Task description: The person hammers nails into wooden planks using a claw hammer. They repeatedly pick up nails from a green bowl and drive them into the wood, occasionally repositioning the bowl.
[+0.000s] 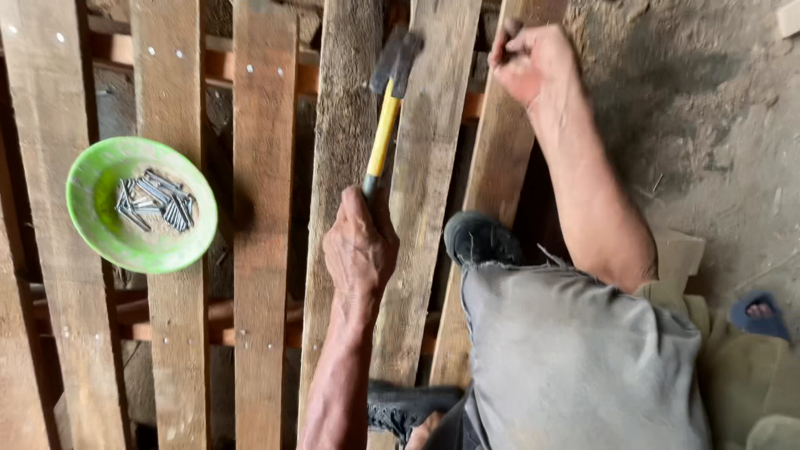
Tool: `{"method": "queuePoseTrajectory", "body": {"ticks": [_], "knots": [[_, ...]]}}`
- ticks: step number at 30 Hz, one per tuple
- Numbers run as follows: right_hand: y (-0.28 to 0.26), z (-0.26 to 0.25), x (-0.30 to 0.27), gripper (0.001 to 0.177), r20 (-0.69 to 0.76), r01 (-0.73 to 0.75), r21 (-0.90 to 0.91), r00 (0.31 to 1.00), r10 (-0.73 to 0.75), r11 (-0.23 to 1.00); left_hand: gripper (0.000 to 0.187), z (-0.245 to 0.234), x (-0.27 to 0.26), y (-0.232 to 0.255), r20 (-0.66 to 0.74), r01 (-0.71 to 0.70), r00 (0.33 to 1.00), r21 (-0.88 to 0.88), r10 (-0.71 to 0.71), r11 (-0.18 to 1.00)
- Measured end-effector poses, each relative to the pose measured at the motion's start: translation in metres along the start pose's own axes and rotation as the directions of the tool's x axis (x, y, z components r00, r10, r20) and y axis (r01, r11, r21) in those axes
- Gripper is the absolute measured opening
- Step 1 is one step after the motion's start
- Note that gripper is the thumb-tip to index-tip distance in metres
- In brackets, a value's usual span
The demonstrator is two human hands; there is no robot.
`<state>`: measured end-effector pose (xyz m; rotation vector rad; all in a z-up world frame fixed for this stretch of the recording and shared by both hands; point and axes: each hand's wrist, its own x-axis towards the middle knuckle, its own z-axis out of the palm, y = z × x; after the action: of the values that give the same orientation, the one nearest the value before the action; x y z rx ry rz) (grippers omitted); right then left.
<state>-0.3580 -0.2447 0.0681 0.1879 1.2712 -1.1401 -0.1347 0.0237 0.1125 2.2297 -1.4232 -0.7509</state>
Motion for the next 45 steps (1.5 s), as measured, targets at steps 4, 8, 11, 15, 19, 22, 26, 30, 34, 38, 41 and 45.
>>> {"method": "queuePoseTrajectory", "body": {"ticks": [4,8,11,15,19,22,26,30,34,38,41,45], "knots": [[-0.004,0.000,-0.002,0.048,0.087,-0.006,0.050,0.996,0.001,0.999,0.029,0.019,-0.019,-0.013,-0.440,-0.508,0.794,-0.098,0.421,0.856],[-0.003,0.005,-0.016,0.026,0.006,0.112,0.086,0.994,-0.113,0.990,0.017,0.046,-0.010,-0.040,0.175,-0.016,0.984,-0.106,0.035,0.994],[0.003,-0.015,0.020,0.030,0.068,0.122,0.137,0.989,-0.132,0.983,0.032,0.041,0.006,-0.037,0.137,0.056,0.988,0.101,-0.069,0.993],[0.015,-0.038,0.032,0.012,0.076,0.243,-0.135,0.969,-0.234,0.961,0.026,0.011,-0.013,0.004,-0.383,-0.332,0.875,-0.029,0.296,0.943],[0.029,-0.055,0.052,0.019,0.153,0.485,-0.309,0.874,-0.461,0.818,0.009,0.083,-0.020,-0.058,-0.337,-0.527,0.838,-0.294,0.430,0.797],[0.035,-0.076,0.073,0.017,0.389,0.661,-0.267,0.740,-0.549,0.701,0.033,0.076,-0.005,-0.044,0.195,-0.016,0.981,0.052,0.006,0.998],[0.039,-0.086,0.061,0.020,0.493,0.705,-0.274,0.687,-0.534,0.654,0.033,0.039,-0.017,-0.002,-0.011,-0.054,0.999,-0.027,0.054,0.998],[0.037,-0.071,0.056,0.015,0.508,0.713,-0.194,0.661,-0.553,0.674,0.024,0.071,-0.023,-0.029,-0.396,-0.491,0.831,-0.193,0.391,0.849],[0.043,-0.077,0.064,0.019,0.490,0.728,-0.239,0.662,-0.567,0.643,0.016,0.070,-0.010,-0.036,0.213,0.041,0.974,0.169,-0.078,0.985],[0.050,-0.093,0.075,0.014,0.603,0.821,-0.337,0.564,-0.565,0.460,0.031,0.040,-0.016,0.001,0.006,-0.010,1.000,-0.011,0.010,1.000],[0.048,-0.078,0.080,0.012,0.689,0.870,-0.304,0.482,-0.541,0.389,0.024,0.056,-0.011,-0.001,-0.338,-0.309,0.906,-0.124,0.253,0.943],[0.054,-0.096,0.089,0.012,0.715,0.847,-0.343,0.515,-0.473,0.406,0.027,0.078,-0.006,-0.033,0.263,0.095,0.958,0.080,-0.113,0.992]]}}
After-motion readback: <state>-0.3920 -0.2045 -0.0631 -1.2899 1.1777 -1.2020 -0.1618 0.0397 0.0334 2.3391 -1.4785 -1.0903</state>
